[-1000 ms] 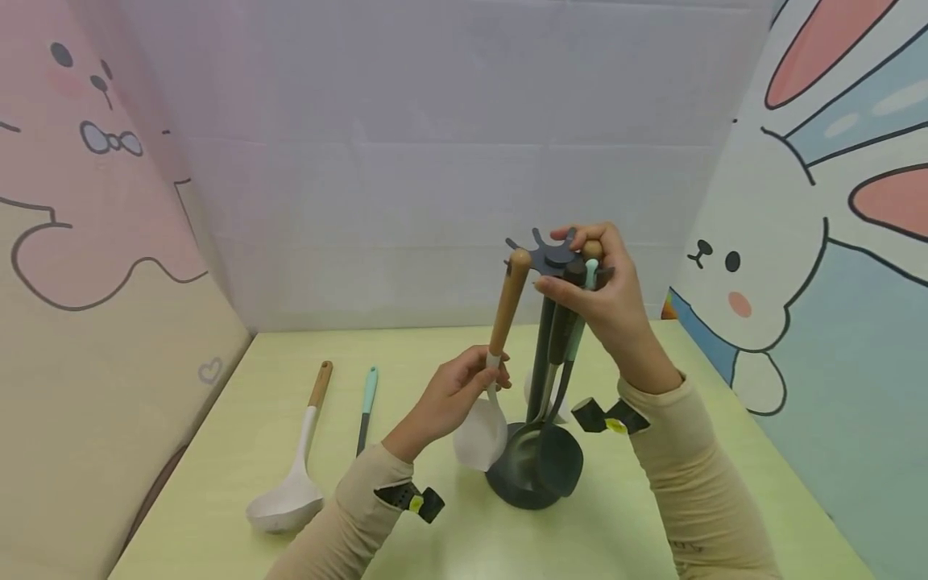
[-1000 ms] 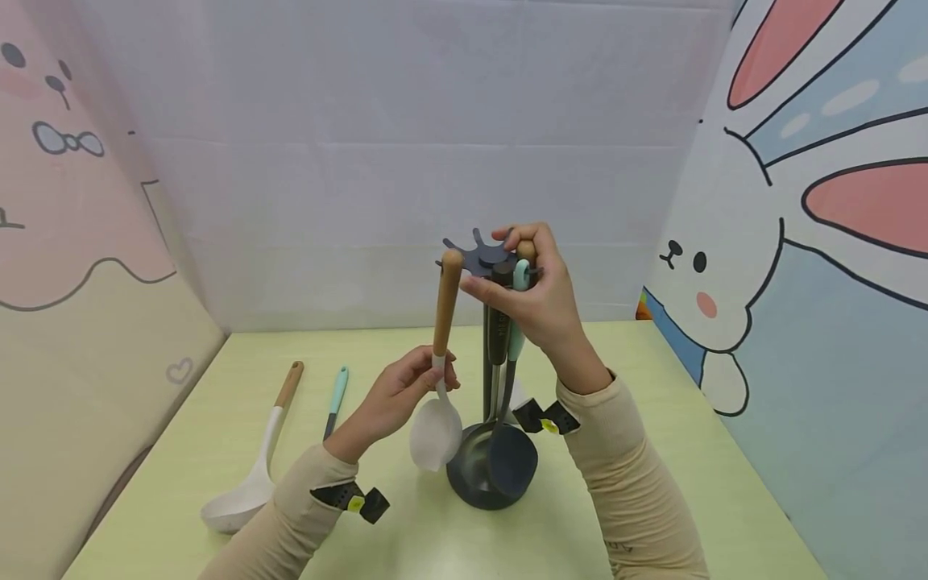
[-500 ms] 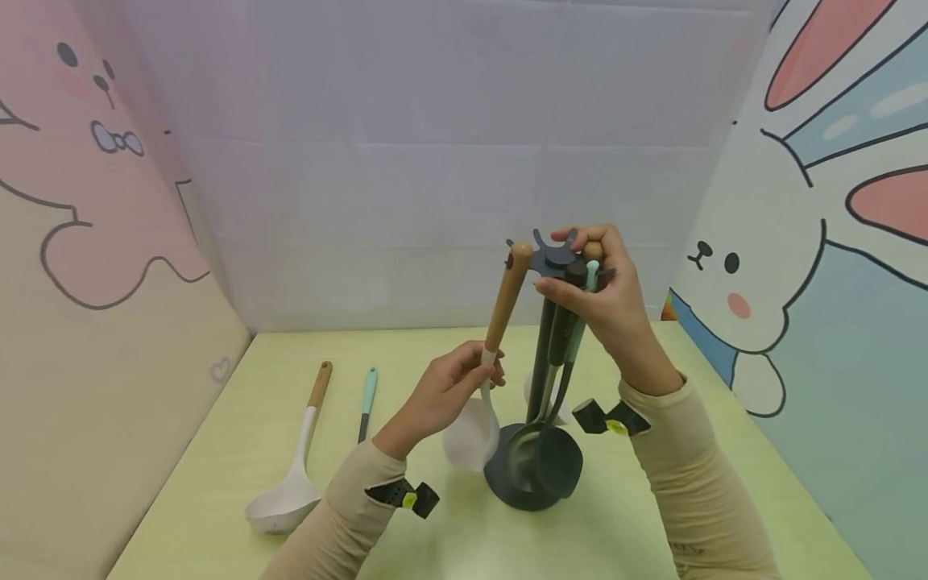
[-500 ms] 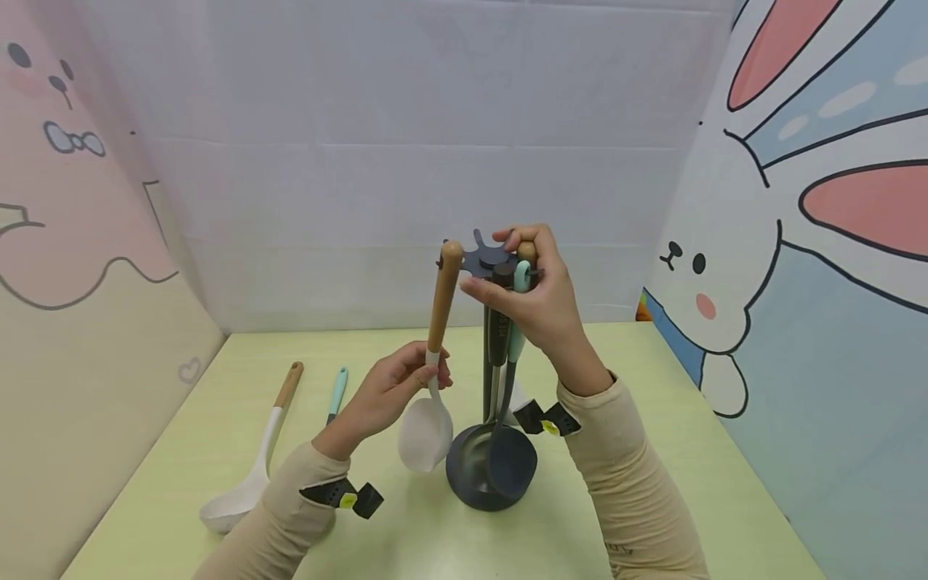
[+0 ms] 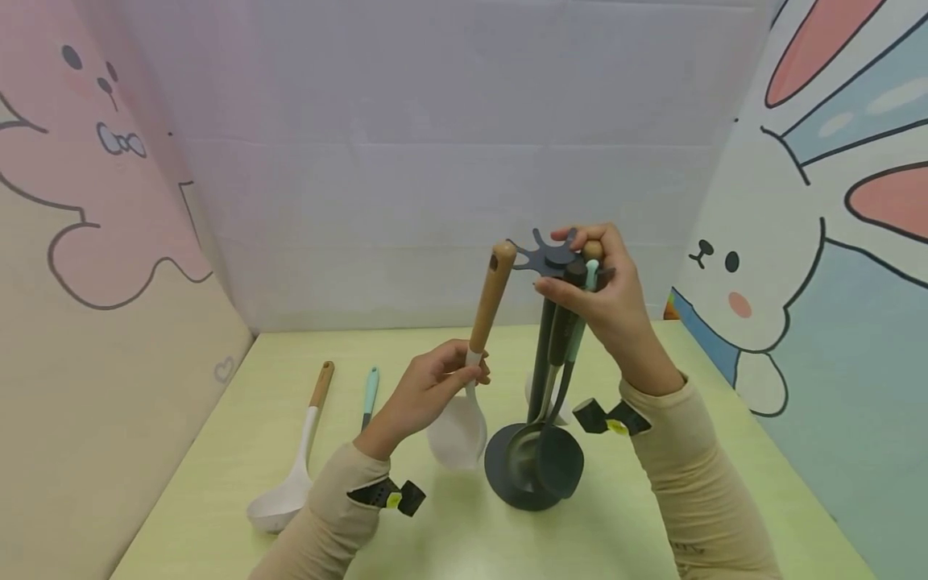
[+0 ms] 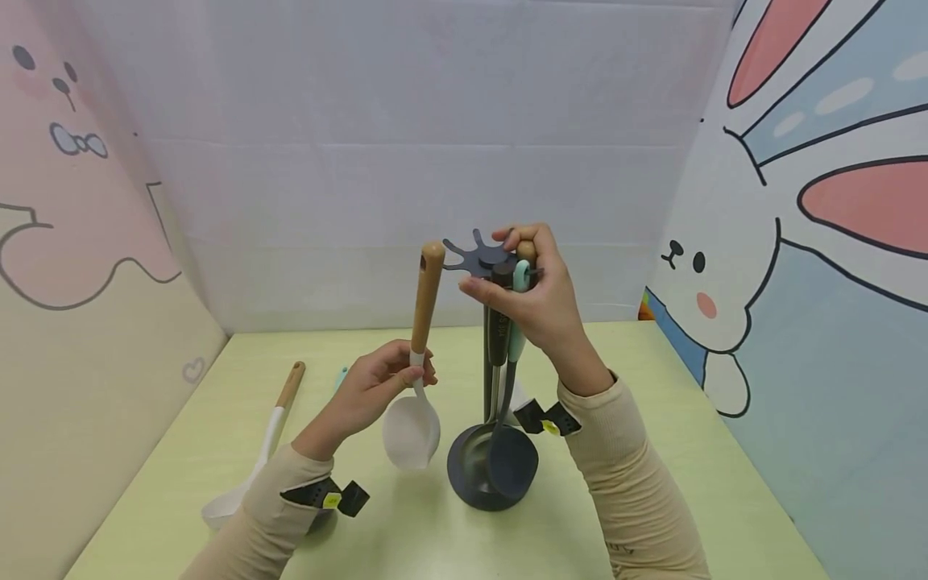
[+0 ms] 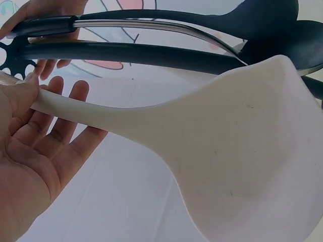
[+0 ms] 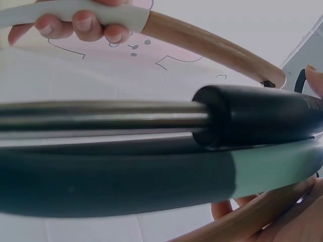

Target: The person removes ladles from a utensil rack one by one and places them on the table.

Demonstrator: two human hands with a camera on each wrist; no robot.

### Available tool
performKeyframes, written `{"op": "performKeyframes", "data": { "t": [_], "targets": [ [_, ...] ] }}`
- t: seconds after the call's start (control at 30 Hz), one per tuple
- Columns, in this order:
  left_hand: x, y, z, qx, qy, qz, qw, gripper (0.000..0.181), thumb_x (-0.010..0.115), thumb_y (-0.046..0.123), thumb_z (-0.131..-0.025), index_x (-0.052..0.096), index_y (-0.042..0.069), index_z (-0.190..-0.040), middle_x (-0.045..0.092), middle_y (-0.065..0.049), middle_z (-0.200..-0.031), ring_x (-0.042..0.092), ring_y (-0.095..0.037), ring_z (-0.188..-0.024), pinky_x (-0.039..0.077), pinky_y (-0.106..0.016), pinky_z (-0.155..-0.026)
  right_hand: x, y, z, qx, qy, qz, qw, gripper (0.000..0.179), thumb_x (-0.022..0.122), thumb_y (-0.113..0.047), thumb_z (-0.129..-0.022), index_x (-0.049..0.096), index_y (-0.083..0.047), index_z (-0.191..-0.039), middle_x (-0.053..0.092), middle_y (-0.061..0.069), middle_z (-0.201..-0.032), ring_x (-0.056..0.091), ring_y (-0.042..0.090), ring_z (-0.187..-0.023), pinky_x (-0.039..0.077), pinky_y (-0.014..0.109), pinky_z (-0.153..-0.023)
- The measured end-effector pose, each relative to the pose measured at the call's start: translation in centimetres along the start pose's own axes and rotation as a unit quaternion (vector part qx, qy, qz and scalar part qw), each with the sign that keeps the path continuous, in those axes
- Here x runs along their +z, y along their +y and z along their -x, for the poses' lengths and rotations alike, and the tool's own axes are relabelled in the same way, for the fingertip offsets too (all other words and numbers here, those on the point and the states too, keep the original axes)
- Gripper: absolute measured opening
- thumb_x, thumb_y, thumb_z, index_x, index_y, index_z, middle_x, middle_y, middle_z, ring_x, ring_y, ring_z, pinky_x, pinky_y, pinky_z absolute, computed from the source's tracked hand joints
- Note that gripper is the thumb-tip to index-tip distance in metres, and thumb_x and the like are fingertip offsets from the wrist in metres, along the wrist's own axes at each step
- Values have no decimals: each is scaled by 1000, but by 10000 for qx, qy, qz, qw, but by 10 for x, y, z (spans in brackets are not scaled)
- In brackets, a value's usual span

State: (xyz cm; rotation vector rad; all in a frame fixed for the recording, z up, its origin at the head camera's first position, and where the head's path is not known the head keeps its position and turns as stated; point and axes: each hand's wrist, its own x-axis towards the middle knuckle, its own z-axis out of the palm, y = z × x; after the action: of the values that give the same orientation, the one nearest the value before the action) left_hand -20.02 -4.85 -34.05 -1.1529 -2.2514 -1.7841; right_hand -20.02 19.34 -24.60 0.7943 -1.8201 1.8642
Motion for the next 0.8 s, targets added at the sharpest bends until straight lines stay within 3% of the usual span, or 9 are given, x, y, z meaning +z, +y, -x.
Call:
{"op": "performKeyframes", "data": {
  "t": [0.27,0.47,0.63,0.8],
  "targets": [
    [-10,1,5,97,20,-78,9999,19,59,-4,-97,61,-6,-115,69,-19,-102,71,-28,-93,57,-35,-86,0,1,-2,-13,-18,-17,10000,51,88,-28,-77,48,-12,-104,58,6,-127,53,28,-118,48,26,-91],
    [-22,-7,13,34,124,-1,9999,19,63,-6,-94,63,-4,-113,70,-20,-102,72,-19,-91,59,-36,-81,2,2,-3,48,-49,9,10000,51,88,-27,-77,48,-12,-104,57,7,-127,54,27,-116,48,26,-92],
    [-31,-13,15,-213,298,-133,9992,19,65,-3,-93,63,-4,-112,71,-19,-100,73,-19,-88,61,-35,-72,3,2,-3,46,-43,16,10000,53,88,-30,-76,48,-12,-104,57,8,-128,55,27,-117,48,26,-92],
    [-36,-19,16,-761,404,-99,9962,19,67,3,-94,64,0,-112,70,-17,-100,73,-20,-87,61,-36,-70,4,3,-3,36,-17,15,10000,51,88,-28,-76,48,-12,-104,57,7,-127,55,26,-116,49,25,-90]
  ]
}}
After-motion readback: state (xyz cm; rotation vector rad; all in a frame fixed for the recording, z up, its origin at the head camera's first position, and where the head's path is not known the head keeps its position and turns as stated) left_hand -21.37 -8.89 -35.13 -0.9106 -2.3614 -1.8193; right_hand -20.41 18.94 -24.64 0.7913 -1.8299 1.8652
